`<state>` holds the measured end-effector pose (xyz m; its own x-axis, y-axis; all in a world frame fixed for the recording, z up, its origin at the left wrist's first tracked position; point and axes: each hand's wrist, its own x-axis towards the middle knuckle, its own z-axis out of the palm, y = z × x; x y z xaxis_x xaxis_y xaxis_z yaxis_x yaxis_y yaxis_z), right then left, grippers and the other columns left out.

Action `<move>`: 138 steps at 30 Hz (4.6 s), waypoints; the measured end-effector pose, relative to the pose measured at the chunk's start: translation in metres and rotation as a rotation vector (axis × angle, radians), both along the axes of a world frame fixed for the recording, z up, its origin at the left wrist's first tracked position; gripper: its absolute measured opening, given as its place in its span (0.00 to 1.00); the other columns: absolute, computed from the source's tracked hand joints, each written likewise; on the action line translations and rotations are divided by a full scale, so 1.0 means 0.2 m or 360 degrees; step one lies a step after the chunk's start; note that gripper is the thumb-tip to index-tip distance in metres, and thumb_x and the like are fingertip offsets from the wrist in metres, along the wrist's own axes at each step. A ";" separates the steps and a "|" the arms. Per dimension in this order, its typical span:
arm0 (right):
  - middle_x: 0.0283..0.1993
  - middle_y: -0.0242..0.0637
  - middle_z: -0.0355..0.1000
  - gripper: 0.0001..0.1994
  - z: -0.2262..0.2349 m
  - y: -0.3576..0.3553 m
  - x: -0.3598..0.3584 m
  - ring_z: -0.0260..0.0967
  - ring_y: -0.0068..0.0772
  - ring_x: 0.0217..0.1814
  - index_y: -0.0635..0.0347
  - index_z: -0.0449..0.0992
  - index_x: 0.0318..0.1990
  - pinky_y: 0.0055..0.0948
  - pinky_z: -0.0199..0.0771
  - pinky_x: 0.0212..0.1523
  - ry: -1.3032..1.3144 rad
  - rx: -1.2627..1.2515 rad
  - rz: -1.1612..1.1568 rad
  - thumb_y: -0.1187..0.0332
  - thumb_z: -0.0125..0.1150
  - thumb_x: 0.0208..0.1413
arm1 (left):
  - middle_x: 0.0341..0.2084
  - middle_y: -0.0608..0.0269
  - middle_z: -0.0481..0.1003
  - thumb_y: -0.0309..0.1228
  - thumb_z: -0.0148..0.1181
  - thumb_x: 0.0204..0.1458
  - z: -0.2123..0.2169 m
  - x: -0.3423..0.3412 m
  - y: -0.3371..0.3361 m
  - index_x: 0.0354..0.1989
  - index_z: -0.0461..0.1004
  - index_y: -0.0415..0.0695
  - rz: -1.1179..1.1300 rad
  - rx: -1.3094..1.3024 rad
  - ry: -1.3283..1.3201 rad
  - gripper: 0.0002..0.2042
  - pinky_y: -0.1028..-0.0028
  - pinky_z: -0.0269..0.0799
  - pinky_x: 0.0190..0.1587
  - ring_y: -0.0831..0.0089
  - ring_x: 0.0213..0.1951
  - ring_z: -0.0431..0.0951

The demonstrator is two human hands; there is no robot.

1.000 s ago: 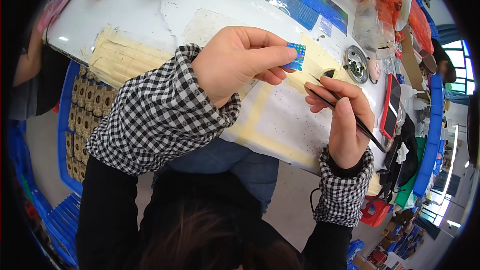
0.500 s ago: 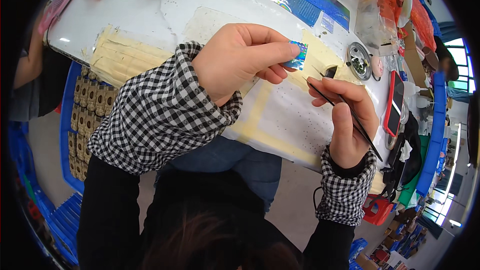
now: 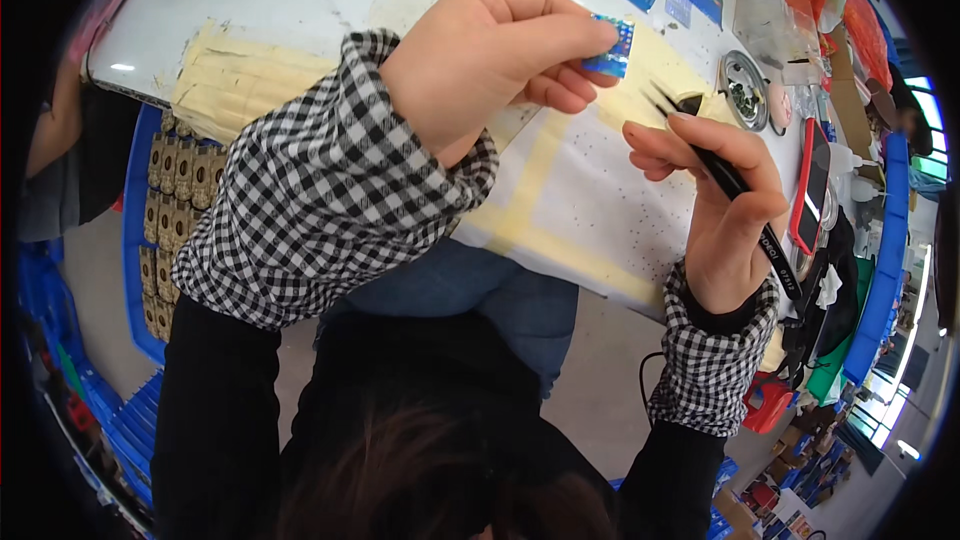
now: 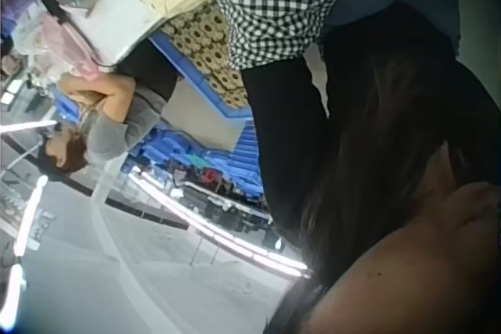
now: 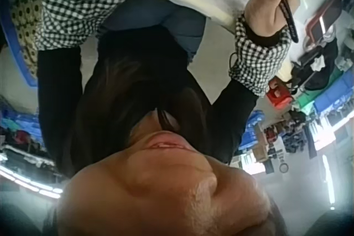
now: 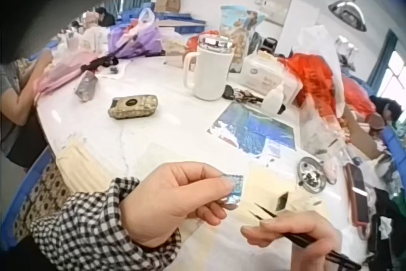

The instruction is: Assembling small blue components onto a board using tweezers.

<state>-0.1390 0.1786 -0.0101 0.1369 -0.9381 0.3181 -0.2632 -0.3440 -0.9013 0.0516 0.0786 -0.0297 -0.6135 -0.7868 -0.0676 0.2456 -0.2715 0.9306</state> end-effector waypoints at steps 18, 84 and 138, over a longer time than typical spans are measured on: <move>0.35 0.43 0.73 0.11 0.00 -0.01 0.03 0.71 0.27 0.42 0.63 0.61 0.36 0.23 0.69 0.44 -0.0327 0.0309 -0.0017 0.82 0.56 0.50 | 0.25 0.63 0.76 0.31 0.56 0.54 0.00 0.01 -0.03 0.34 0.74 0.37 0.0051 0.0520 0.0092 0.09 0.84 0.72 0.29 0.80 0.24 0.74; 0.38 0.39 0.70 0.05 0.03 0.00 0.02 0.70 0.34 0.52 0.63 0.62 0.36 0.24 0.65 0.49 0.0075 -0.0153 -0.0244 0.81 0.48 0.54 | 0.31 0.62 0.76 0.20 0.57 0.48 0.01 -0.03 0.09 0.37 0.76 0.36 0.0324 -0.1207 -0.0258 0.07 0.81 0.73 0.34 0.79 0.32 0.75; 0.44 0.54 0.72 0.04 0.03 0.00 -0.03 0.63 0.25 0.38 0.59 0.61 0.37 0.26 0.63 0.46 -0.0025 -0.0385 -0.0400 0.75 0.48 0.56 | 0.26 0.58 0.72 0.20 0.60 0.34 0.01 -0.08 0.08 0.31 0.73 0.35 0.0045 -0.2671 -0.0479 0.11 0.75 0.72 0.27 0.68 0.27 0.74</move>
